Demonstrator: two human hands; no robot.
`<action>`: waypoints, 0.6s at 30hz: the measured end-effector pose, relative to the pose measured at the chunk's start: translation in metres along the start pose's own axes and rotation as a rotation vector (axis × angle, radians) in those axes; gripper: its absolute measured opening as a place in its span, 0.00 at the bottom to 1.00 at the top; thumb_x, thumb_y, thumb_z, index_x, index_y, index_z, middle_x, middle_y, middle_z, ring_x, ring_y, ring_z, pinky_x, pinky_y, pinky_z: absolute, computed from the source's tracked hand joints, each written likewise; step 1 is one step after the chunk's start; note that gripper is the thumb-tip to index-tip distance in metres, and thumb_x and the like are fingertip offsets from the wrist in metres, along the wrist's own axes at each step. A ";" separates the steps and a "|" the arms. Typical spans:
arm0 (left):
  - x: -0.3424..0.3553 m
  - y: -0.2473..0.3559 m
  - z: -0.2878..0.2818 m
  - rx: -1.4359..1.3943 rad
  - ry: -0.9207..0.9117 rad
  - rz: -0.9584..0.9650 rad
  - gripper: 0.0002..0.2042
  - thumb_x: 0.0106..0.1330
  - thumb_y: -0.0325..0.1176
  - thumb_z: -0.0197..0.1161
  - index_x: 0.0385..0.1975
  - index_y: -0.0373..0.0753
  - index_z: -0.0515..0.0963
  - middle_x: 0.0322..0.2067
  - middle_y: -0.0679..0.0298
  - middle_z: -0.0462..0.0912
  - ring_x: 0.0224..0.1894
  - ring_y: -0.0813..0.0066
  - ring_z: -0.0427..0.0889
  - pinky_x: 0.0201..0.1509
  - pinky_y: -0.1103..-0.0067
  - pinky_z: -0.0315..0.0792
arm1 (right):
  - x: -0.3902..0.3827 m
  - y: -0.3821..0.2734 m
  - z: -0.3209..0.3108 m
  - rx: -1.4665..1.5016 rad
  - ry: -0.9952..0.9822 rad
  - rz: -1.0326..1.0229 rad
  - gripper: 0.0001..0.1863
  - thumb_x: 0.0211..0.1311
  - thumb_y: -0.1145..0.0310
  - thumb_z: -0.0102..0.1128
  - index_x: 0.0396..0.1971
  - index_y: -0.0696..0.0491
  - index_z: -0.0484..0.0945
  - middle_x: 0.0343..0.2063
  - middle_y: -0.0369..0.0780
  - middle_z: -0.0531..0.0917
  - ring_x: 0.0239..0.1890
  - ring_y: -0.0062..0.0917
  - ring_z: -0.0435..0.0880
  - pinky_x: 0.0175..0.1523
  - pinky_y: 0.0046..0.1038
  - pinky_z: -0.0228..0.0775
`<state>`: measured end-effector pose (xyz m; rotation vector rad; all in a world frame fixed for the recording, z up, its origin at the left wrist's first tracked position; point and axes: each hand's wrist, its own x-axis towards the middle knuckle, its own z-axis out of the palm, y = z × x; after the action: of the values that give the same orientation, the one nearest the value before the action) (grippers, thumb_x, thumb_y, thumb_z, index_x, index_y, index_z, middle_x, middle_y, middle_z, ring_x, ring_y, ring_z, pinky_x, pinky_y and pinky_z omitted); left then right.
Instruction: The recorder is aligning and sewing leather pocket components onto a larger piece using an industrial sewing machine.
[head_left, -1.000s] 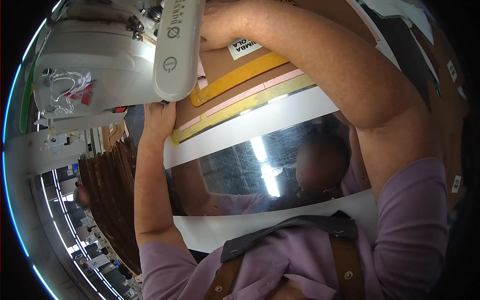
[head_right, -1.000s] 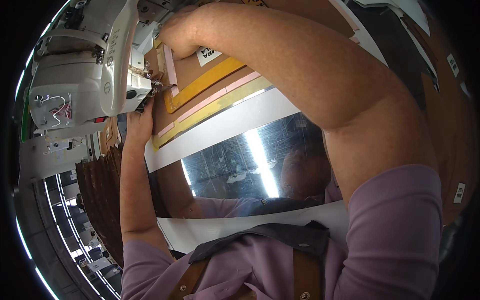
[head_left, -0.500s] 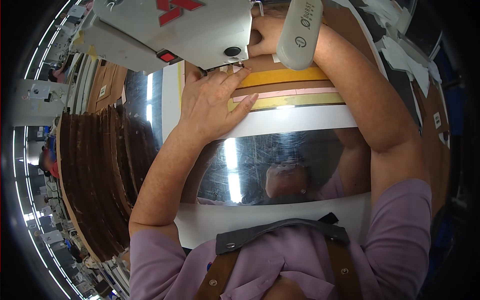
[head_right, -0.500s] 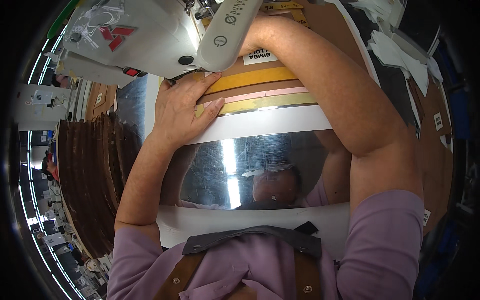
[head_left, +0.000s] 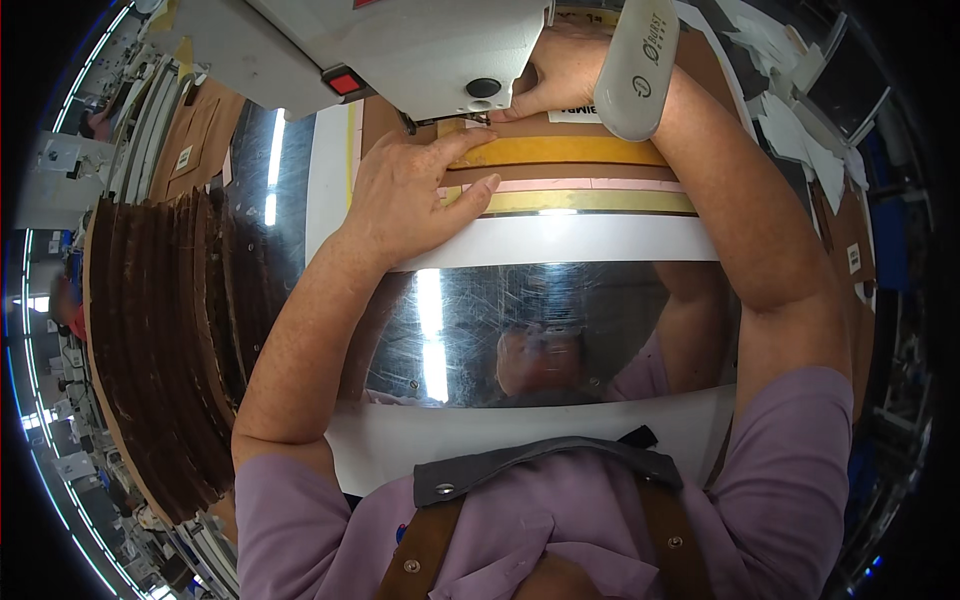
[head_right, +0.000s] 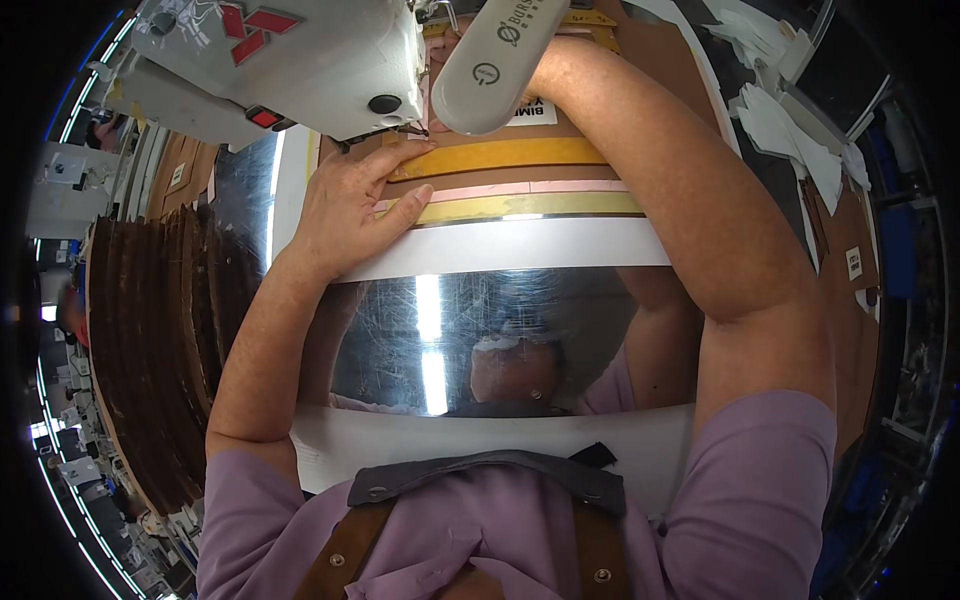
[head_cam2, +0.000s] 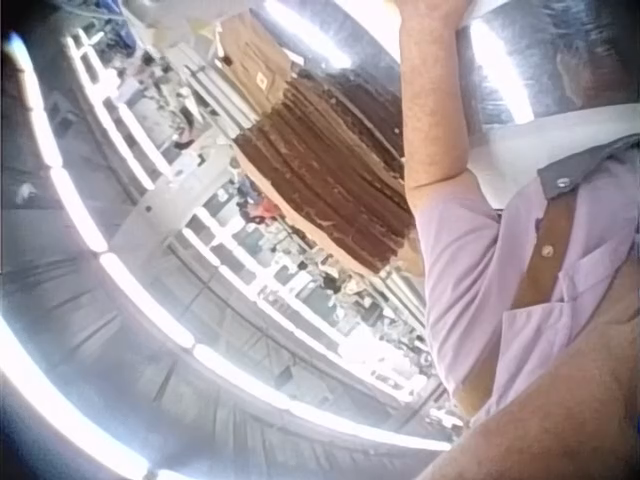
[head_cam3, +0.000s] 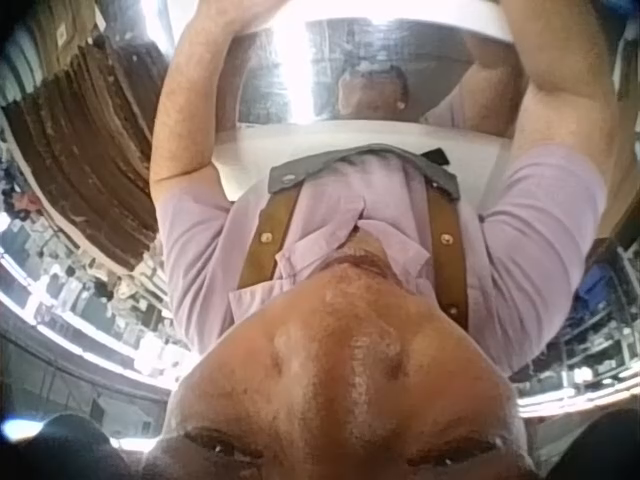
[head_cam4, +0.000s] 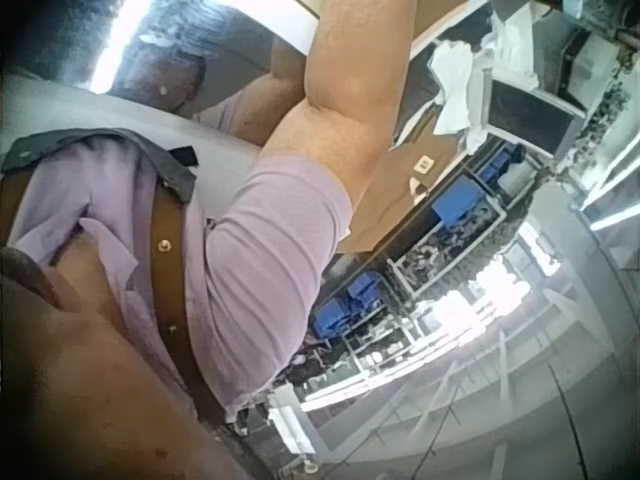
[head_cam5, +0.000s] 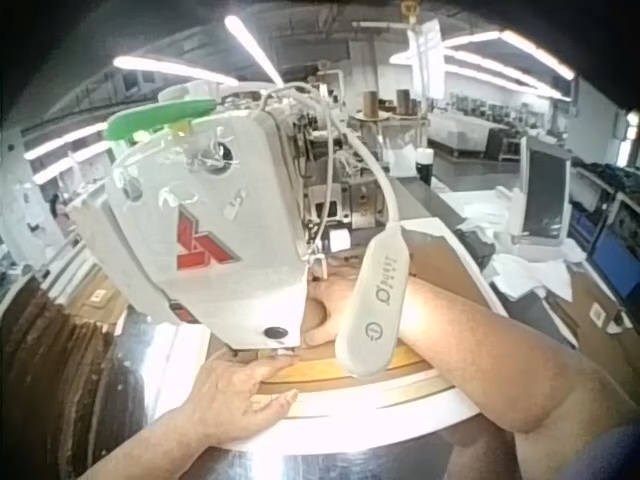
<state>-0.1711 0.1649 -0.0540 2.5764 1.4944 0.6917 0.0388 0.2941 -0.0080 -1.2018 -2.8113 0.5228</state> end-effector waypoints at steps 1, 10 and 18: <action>-0.001 -0.001 -0.001 0.000 0.000 -0.005 0.22 0.64 0.51 0.62 0.51 0.44 0.84 0.17 0.58 0.81 0.24 0.60 0.82 0.45 0.67 0.73 | 0.001 0.000 0.000 0.000 -0.003 -0.004 0.31 0.49 0.42 0.76 0.46 0.50 0.86 0.33 0.37 0.89 0.38 0.28 0.88 0.47 0.32 0.79; 0.009 0.019 -0.013 0.111 -0.201 -0.078 0.25 0.61 0.45 0.63 0.56 0.38 0.81 0.23 0.50 0.84 0.27 0.56 0.85 0.38 0.63 0.76 | 0.011 0.033 0.023 -0.094 0.384 -0.496 0.39 0.58 0.50 0.70 0.66 0.54 0.72 0.62 0.50 0.77 0.66 0.41 0.74 0.70 0.38 0.64; -0.005 0.069 -0.006 0.151 -0.060 0.196 0.23 0.64 0.45 0.67 0.54 0.38 0.79 0.47 0.54 0.82 0.42 0.64 0.83 0.46 0.68 0.72 | 0.015 0.033 0.011 -0.010 0.247 -0.455 0.39 0.57 0.50 0.70 0.66 0.54 0.72 0.62 0.50 0.78 0.66 0.41 0.74 0.70 0.37 0.64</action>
<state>-0.1203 0.1236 -0.0297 2.8584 1.3371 0.5318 0.0495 0.3233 -0.0305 -0.5453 -2.7379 0.3039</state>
